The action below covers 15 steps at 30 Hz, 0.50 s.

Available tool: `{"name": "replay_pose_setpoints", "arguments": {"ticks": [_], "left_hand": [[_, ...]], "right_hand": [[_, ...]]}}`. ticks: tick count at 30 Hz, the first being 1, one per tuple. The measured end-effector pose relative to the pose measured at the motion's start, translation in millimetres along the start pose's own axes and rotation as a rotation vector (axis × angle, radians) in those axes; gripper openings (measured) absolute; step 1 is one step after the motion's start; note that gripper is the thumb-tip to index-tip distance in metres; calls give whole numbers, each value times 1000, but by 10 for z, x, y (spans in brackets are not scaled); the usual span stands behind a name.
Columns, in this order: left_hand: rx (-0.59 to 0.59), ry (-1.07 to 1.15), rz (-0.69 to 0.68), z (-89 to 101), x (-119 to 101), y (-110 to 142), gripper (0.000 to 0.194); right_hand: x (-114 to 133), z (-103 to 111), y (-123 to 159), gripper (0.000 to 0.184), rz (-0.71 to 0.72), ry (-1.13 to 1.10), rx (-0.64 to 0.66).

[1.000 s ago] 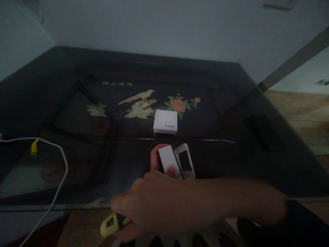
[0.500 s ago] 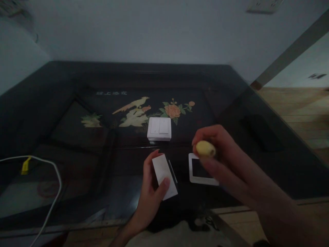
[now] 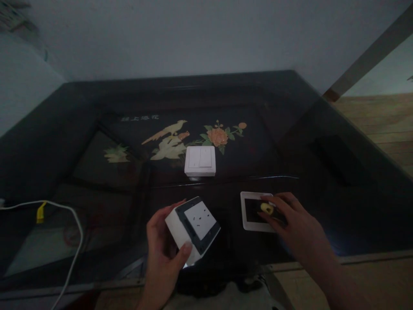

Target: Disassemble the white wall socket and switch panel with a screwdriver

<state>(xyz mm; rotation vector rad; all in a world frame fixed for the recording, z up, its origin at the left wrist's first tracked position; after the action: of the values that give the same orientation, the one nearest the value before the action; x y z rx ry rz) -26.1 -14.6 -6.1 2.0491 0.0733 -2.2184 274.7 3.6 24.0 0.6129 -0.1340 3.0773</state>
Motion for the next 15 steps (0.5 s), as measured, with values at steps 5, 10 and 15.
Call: {"name": "replay_pose_setpoints", "arguments": {"ticks": [5,10,15], "left_hand": [[31,-51,48,101,86,42,85],[94,-199,63,54,137,24,81],[292,-397,-23,-106,38,-23,84]], "right_hand": [[18,-114,68,35,-23,52,-17],[209,-236,-36,35,64,25,34],[463,-325,-212,34,163,-99,101]]}}
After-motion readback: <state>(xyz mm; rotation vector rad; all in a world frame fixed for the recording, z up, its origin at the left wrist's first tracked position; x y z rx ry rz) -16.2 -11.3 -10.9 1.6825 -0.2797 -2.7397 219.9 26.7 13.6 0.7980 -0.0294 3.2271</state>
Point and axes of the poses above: each hand's wrist, its own y-axis away from the middle knuckle, its own z-axis out of the back of the hand, x = y × z, the point moved 10 cm from there along -y, towards the middle knuckle, and after that the axes turned 6 degrees about -y, right-handed, at the moved point
